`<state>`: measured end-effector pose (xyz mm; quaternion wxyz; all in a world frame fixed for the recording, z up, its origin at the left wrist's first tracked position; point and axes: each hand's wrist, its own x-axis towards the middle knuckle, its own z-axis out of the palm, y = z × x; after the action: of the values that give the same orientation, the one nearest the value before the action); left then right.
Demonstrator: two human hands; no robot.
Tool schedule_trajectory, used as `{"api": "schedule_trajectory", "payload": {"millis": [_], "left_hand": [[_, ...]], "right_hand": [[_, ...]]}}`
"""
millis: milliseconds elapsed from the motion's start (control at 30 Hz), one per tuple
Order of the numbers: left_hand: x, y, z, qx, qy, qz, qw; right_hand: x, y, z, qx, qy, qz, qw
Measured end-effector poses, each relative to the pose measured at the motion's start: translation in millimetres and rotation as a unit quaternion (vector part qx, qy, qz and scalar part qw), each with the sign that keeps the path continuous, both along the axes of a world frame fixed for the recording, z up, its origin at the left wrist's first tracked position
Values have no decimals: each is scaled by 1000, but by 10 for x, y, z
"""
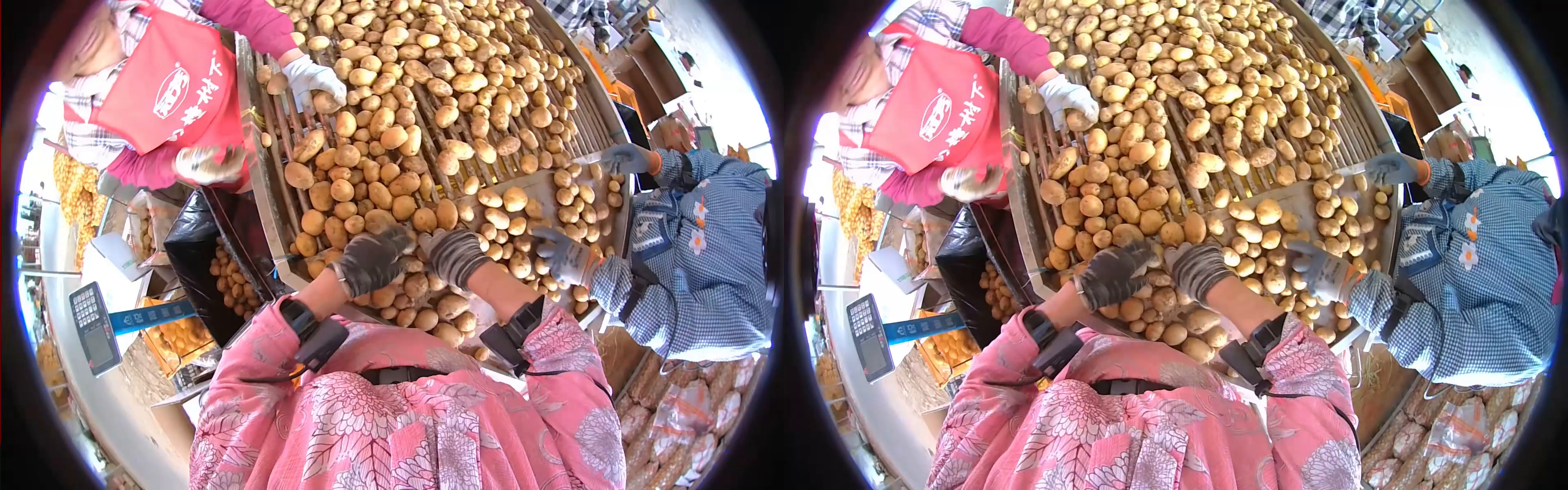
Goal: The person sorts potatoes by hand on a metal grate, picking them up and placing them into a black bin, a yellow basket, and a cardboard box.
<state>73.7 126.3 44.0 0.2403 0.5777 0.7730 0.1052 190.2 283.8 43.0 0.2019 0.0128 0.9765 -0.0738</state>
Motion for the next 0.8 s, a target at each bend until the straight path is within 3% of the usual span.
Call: {"api": "schedule_trajectory", "payload": {"millis": [33, 67, 100, 167, 200, 233, 267, 300, 333, 367, 433, 533, 600, 667, 700, 733, 800], "left_hand": [[-45, -98, 103, -9, -50, 3, 999], [-102, -224, 164, -20, -101, 5, 995], [-184, -408, 20, 75, -56, -9, 996], [-434, -737, -507, -12, 271, 9, 963], [-614, -768, -363, 25, 195, 104, 975], [-835, -745, -218, 59, 116, 197, 972], [-1030, -781, -239, 97, 30, 278, 955], [-1169, -794, -255, 134, -54, 356, 923], [-1205, -737, -218, 133, -54, 357, 923], [-1203, -654, -145, 82, -9, 314, 946], [-1139, -532, -147, -19, 52, 242, 969], [-1060, -435, -161, -24, 97, 220, 970], [-1136, -525, -153, -27, 58, 219, 974], [-1231, -729, -188, 111, -217, 337, 910], [-1308, -836, -344, 116, -210, 345, 907], [-1268, -825, -312, 114, -211, 345, 907], [-1089, -780, -289, 0, 19, 130, 991]], "right_hand": [[-53, 39, 176, -46, -99, -13, 994], [-9, 88, 146, -50, -109, -18, 993], [51, 152, 121, -82, -93, -37, 992], [260, 342, -35, -113, -79, -57, 989], [414, 447, -235, -250, 32, -124, 960], [501, 486, -342, -378, 141, -188, 896], [460, 466, 129, -412, -17, -368, 833], [592, 503, -38, -570, 53, -376, 728], [730, 535, -203, -705, 120, -369, 593], [709, 472, -74, -705, 119, -369, 593], [700, 373, 174, -809, 110, -393, 422], [731, 421, 5, -812, 115, -401, 408], [815, 492, -298, -793, 114, -413, 434], [852, 440, -464, -621, 192, -434, 623], [884, 427, -381, -696, 172, -456, 527], [884, 421, -421, -697, 170, -457, 526], [866, 452, -510, -761, 115, -468, 435]]}}
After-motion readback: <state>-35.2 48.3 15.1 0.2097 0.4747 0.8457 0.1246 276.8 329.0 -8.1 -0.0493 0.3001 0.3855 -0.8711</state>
